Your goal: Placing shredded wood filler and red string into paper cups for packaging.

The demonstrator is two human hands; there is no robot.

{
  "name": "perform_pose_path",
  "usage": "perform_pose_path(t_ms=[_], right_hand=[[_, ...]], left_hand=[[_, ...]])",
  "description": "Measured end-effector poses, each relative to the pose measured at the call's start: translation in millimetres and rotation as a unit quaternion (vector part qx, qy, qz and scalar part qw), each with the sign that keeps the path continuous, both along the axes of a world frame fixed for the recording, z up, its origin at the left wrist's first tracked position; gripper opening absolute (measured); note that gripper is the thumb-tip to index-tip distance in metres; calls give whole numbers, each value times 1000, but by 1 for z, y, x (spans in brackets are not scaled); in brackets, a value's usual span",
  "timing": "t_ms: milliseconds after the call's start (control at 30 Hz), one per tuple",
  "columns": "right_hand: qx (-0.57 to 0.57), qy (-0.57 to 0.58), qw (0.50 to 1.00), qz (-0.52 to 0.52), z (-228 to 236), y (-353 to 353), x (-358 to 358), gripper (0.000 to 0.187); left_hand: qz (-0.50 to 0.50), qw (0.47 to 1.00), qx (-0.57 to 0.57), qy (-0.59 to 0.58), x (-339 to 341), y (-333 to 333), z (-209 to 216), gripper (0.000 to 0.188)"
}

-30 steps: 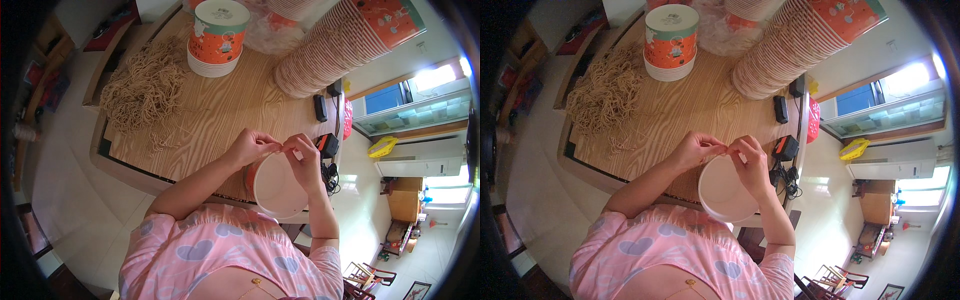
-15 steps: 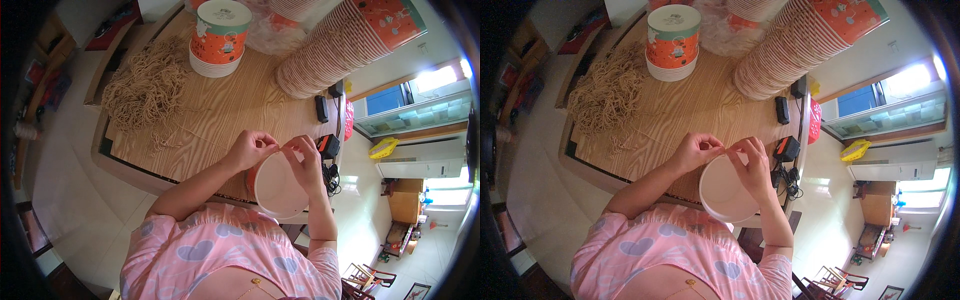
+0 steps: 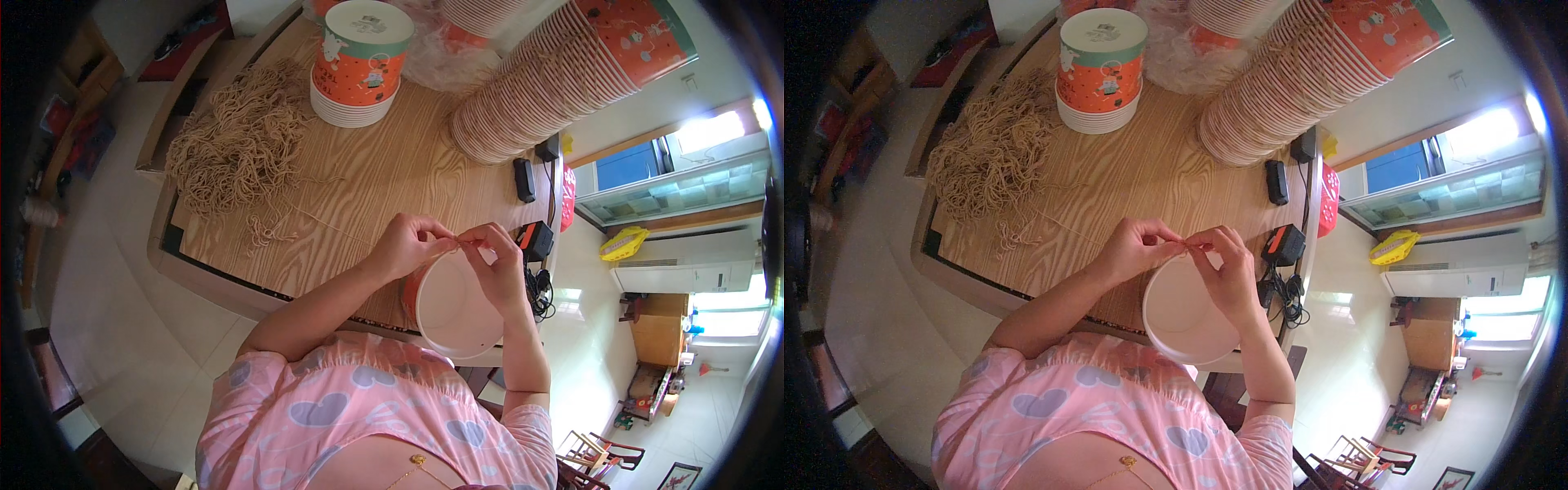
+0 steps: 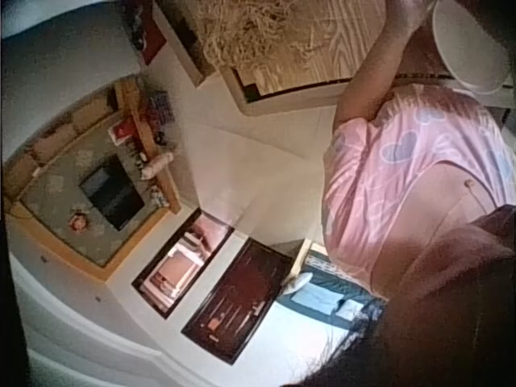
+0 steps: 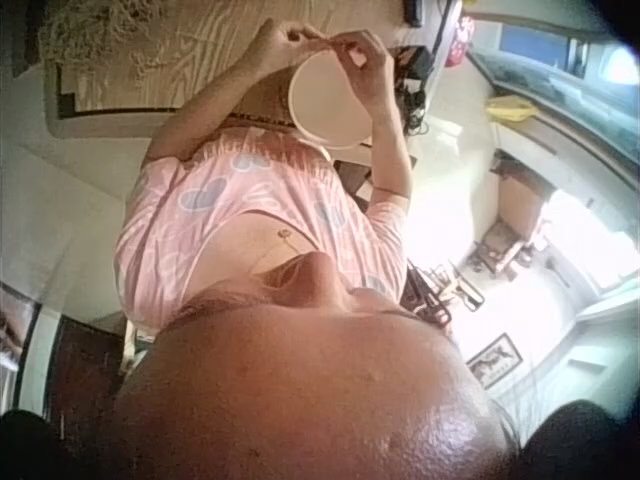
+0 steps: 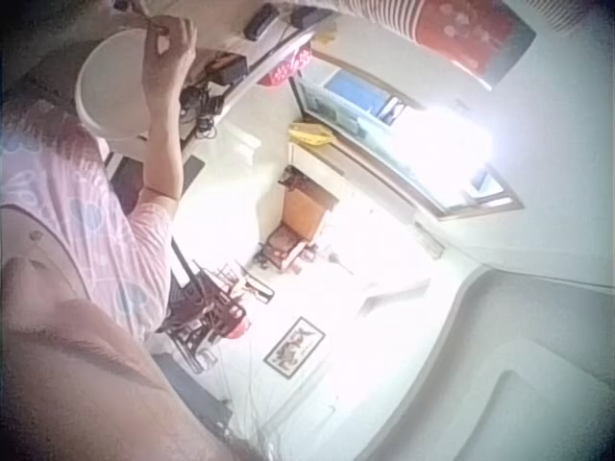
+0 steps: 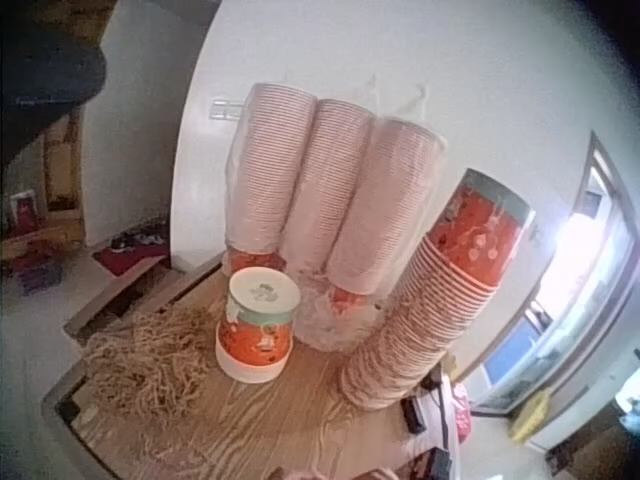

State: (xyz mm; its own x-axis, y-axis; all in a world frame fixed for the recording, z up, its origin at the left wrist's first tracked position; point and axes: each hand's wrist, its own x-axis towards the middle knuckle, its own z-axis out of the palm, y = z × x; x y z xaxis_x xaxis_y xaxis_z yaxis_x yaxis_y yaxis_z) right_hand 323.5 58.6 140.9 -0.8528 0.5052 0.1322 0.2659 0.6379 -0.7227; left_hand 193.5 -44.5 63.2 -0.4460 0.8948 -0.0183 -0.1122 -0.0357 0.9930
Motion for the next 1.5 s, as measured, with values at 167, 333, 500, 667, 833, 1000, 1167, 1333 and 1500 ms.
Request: perform_pose_path(t_ms=[167, 333, 500, 667, 833, 1000, 1167, 1333, 1500], right_hand=[[-2, 23, 998, -54, -5, 1, -2, 9], [37, -10, 999, -18, -6, 4, 0, 9], [54, -37, 998, 12, -2, 4, -1, 11], [50, -28, 998, 10, 1, 0, -4, 13], [33, -12, 999, 13, -6, 4, -2, 11], [35, -11, 999, 16, -6, 4, -1, 10], [33, -10, 999, 16, -5, 2, -2, 11], [44, -5, 999, 19, -6, 2, -2, 10], [38, -2, 999, 19, -5, 2, -2, 10]], left_hand=[[-7, 1000, 3, 0, -3, 0, 6, 17], [2, 1000, -7, 22, -2, -2, 10, 15], [1, 996, -8, -90, 2, 2, -2, 12], [0, 995, -8, -98, 0, 3, -5, 12], [-5, 997, -1, -75, 0, 1, 0, 13], [-28, 985, -35, -166, -2, 0, 5, 13], [-18, 983, 14, -183, 3, 2, 0, 12], [3, 985, -14, -173, 5, 3, -5, 14], [-17, 986, 2, -167, 8, 0, -8, 20]])
